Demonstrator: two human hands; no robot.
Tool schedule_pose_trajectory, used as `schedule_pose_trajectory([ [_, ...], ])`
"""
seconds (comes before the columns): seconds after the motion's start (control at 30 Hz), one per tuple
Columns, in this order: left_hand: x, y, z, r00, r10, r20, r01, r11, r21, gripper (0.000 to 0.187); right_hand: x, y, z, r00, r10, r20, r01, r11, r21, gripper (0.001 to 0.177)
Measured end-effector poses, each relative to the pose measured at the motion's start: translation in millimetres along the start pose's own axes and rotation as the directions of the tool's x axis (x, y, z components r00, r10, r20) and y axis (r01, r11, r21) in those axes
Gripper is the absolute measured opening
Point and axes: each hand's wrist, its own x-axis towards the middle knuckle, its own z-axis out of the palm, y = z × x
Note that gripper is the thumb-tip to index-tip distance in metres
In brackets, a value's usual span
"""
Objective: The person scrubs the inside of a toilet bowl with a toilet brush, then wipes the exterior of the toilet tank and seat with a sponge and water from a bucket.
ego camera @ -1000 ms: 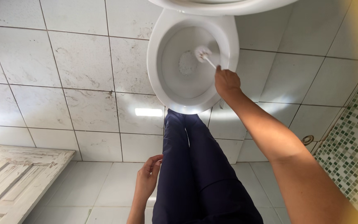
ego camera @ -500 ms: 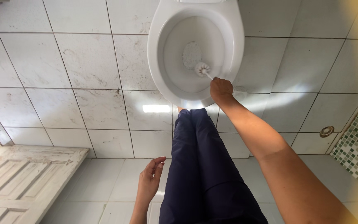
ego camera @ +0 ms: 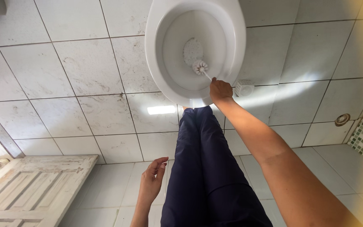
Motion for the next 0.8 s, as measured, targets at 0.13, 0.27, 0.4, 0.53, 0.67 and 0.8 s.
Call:
schedule_pose_trajectory([
  [0.13, 2.2, 5.8, -9.8, 0.999, 0.021, -0.026, -0.021, 1.0, 0.012, 0.031, 1.0, -5.5, 7.8, 0.999, 0.024, -0.033, -0.022, 0.999, 0.048, 0.047],
  [0.27, 8.1, 15.0, -15.3, 1.0, 0.009, -0.015, -0.007, 0.994, 0.105, 0.031, -9.7, -6.9, 10.4, 0.997, 0.077, -0.013, -0.075, 0.989, 0.125, 0.04],
  [0.4, 11.5, 24.3, -12.9, 0.997, 0.071, 0.016, -0.073, 0.986, 0.151, 0.031, -78.1, 1.3, 5.9, 0.962, 0.195, -0.193, -0.048, 0.812, 0.581, 0.04],
  [0.53, 14.1, 40.5, -10.4, 0.994, 0.083, 0.067, -0.096, 0.971, 0.221, 0.033, -175.1, 39.1, 5.2, 0.955, 0.283, -0.085, -0.076, 0.513, 0.855, 0.044],
  [0.67, 17.8, 57.1, -8.2, 0.988, 0.103, 0.111, -0.132, 0.946, 0.298, 0.033, -247.6, 84.4, 39.5, 0.902, 0.427, 0.067, -0.197, 0.269, 0.943, 0.05],
  [0.8, 22.3, 68.5, -1.3, 0.989, 0.072, 0.131, -0.117, 0.919, 0.377, 0.034, -237.5, 132.3, 117.5, 0.843, 0.538, 0.023, -0.235, 0.33, 0.914, 0.049],
])
